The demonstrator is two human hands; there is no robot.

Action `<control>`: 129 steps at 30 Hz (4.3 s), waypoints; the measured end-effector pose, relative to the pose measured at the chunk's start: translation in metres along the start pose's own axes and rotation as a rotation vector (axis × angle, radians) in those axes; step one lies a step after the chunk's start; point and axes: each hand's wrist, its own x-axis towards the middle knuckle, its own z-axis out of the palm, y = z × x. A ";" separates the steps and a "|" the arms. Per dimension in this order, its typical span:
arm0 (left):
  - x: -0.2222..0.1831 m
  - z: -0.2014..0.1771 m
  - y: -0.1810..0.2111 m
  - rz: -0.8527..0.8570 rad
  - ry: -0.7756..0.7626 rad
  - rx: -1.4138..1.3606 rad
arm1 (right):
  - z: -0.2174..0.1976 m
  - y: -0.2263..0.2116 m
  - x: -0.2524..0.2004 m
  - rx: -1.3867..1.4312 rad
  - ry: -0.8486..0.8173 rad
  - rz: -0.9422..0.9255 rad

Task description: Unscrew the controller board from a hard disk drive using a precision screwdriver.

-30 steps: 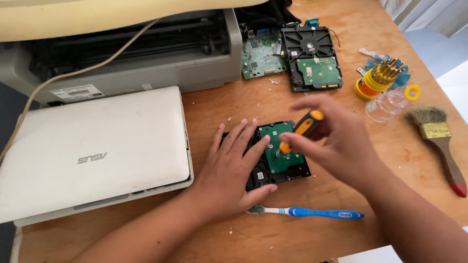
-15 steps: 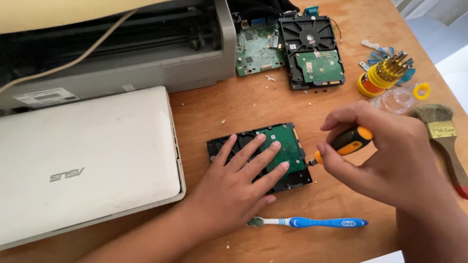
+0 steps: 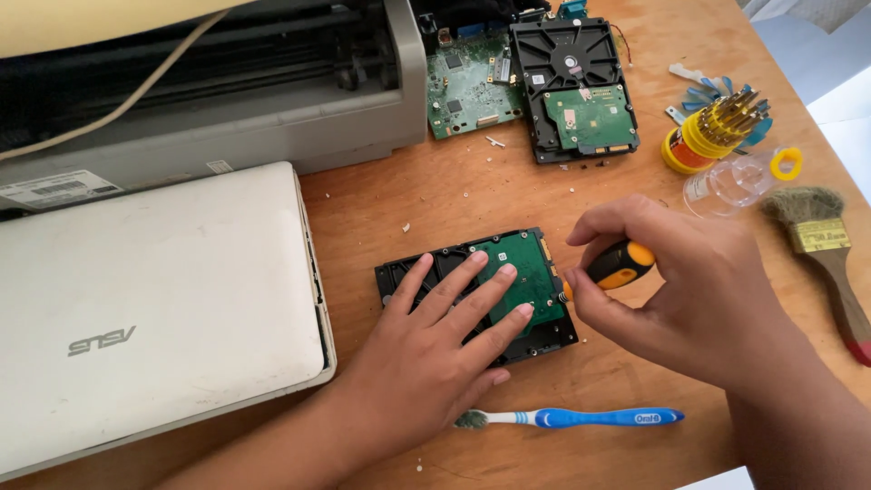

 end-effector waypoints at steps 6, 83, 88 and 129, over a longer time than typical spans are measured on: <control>-0.001 0.002 -0.001 -0.004 0.011 -0.015 | 0.001 0.002 0.000 -0.039 0.008 -0.022; -0.003 -0.006 -0.002 -0.157 0.039 -0.093 | 0.017 -0.018 -0.007 0.183 -0.091 -0.212; -0.003 -0.006 -0.003 -0.161 0.033 -0.095 | 0.018 -0.018 -0.005 0.213 -0.113 -0.182; -0.005 -0.004 -0.001 -0.191 0.056 -0.050 | 0.044 -0.006 -0.006 0.000 0.165 -0.047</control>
